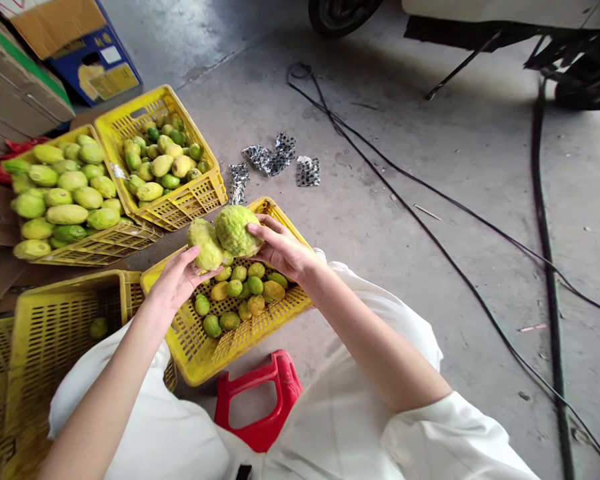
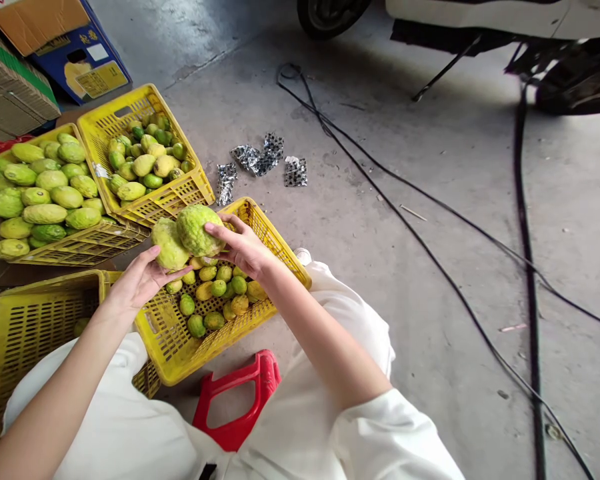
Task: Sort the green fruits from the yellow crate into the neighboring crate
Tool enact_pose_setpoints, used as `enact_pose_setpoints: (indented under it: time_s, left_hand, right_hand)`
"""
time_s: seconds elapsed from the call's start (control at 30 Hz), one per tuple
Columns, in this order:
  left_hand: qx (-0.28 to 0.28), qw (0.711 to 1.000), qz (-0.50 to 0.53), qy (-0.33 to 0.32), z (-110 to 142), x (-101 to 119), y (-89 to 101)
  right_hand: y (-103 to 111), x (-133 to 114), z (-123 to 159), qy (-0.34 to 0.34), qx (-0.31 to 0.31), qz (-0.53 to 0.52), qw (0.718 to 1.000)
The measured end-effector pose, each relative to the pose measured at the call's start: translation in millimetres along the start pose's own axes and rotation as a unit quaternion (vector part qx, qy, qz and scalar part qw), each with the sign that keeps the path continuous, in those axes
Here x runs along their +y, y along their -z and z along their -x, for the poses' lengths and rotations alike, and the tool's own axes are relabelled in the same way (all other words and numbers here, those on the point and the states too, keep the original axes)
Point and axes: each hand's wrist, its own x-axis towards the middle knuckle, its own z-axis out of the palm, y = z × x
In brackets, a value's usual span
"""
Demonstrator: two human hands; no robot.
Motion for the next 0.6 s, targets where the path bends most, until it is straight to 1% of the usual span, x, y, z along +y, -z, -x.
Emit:
enact_pose_setpoints:
  time_s: [0.17, 0.3, 0.4, 0.6]
  left_hand:
    - [-0.024, 1.0, -0.013, 0.009, 2, 3, 0.3]
    - [0.006, 0.999, -0.04, 0.013, -1, 3, 2.3]
    - [0.027, 0.999, -0.046, 0.001, -4, 2, 2.5]
    - [0.032, 0.999, -0.027, -0.007, -9, 1, 2.1]
  right_hand:
    - [1, 3, -1, -0.004, 0.016, 0.005, 1.0]
    - [4, 4, -4, 0.0, 0.024, 0.022, 0.999]
    - [5, 3, -6, 0.003, 0.027, 0.03, 0.999]
    - [6, 0, -7, -0.006, 0.032, 0.045, 0.998]
